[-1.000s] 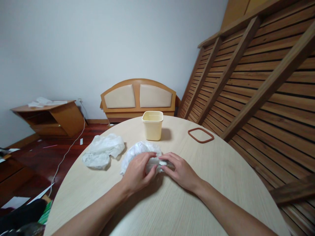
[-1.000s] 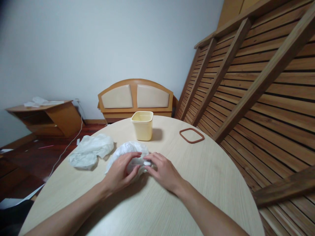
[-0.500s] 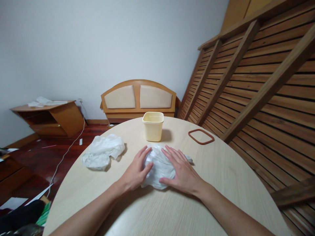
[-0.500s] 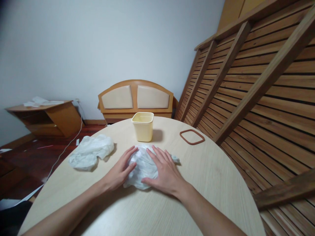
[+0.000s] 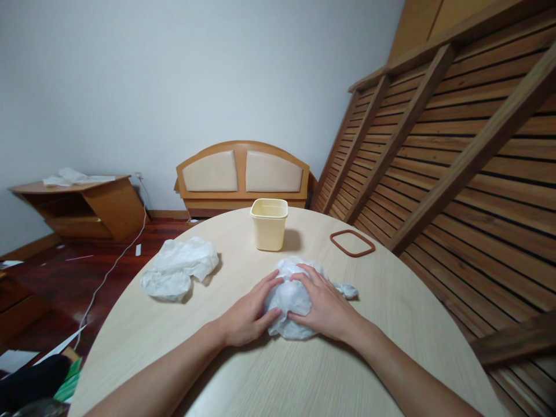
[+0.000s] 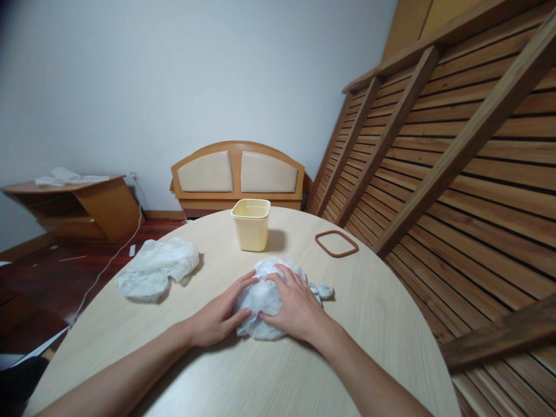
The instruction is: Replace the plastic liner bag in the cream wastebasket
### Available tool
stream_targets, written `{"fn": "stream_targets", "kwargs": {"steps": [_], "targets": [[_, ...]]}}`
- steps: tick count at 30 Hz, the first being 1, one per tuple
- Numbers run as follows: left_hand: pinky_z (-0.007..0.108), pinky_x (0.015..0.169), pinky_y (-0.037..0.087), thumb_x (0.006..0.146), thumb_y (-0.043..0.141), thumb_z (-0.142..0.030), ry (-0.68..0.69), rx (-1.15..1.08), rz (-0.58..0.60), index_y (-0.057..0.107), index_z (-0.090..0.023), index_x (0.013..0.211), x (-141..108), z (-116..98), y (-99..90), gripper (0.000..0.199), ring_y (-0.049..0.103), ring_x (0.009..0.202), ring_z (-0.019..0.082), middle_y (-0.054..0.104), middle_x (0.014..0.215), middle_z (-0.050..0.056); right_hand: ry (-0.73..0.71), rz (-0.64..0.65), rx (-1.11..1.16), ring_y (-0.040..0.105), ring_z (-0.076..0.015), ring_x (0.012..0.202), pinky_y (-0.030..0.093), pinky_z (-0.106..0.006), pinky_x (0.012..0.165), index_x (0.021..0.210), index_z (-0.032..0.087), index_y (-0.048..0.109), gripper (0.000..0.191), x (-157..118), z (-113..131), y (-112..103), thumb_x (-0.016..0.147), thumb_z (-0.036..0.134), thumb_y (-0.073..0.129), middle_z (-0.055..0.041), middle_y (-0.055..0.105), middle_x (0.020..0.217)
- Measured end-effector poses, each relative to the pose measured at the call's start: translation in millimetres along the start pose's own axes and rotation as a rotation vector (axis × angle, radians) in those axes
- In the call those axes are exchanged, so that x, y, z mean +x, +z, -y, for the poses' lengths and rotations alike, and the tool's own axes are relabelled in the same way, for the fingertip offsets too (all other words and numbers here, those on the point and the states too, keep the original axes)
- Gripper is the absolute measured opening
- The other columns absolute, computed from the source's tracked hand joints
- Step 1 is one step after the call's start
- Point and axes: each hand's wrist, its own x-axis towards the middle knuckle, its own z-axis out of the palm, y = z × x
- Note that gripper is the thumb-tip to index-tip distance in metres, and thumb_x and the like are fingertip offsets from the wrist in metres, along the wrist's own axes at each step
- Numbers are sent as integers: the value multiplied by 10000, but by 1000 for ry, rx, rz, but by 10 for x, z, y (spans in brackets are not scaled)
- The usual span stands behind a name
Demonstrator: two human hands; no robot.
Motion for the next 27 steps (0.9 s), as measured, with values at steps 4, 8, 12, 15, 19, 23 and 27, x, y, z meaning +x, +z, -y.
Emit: {"fn": "stream_targets", "kwargs": {"steps": [4, 8, 12, 15, 19, 23, 27], "targets": [[530, 1186, 344, 966, 521, -294, -46, 72, -53, 377, -193, 1477, 2, 44, 40, 541, 350, 1471, 286, 317, 1607, 178, 190, -50, -224, 593, -385, 1125, 453, -564, 962, 1173, 198, 610, 532, -61, -143, -197, 715, 430, 749, -174, 578, 1282], [524, 1156, 389, 936, 565, -281, -23, 152, -55, 462, -204, 1410, 12, 90, 79, 492, 417, 1427, 291, 409, 1553, 172, 397, -96, -450, 419, -503, 1318, 315, -727, 1020, 1161, 157, 633, 596, -129, -355, -324, 685, 496, 748, -256, 476, 1430], [535, 1166, 373, 929, 568, -283, 8, 227, -7, 561, -203, 1299, 26, 74, 93, 378, 432, 1409, 295, 513, 1469, 150, 448, -118, -439, 197, -517, 1454, 245, -766, 1053, 1415, 169, 511, 921, -91, -441, -304, 692, 720, 664, -212, 255, 1612], [548, 1163, 370, 935, 562, -285, -3, 247, 14, 588, -194, 1265, 35, 49, 90, 343, 427, 1410, 306, 522, 1462, 151, 501, -156, -396, 193, -519, 1457, 233, -785, 1040, 1468, 224, 487, 866, -41, -469, -244, 804, 780, 494, -188, 270, 1618], [551, 1152, 384, 931, 573, -281, -1, 240, 3, 598, -205, 1262, 33, 51, 93, 341, 437, 1403, 308, 531, 1455, 147, 593, -169, -430, 176, -545, 1449, 235, -824, 992, 1426, 217, 549, 685, -48, -659, -234, 916, 650, 402, -202, 286, 1608], [545, 1157, 379, 936, 572, -287, 11, 232, -6, 596, -216, 1276, 23, 82, 108, 349, 433, 1408, 302, 529, 1459, 137, 759, -176, -443, 154, -565, 1441, 275, -831, 955, 1410, 202, 560, 656, -113, -992, -356, 916, 598, 388, -203, 277, 1607], [554, 1156, 378, 926, 583, -275, 5, 226, -15, 602, -223, 1270, 22, 81, 116, 348, 435, 1407, 310, 527, 1462, 139, 865, -217, -399, 163, -570, 1428, 323, -825, 930, 1426, 163, 538, 701, -152, -1272, -478, 903, 598, 370, -216, 303, 1592]]}}
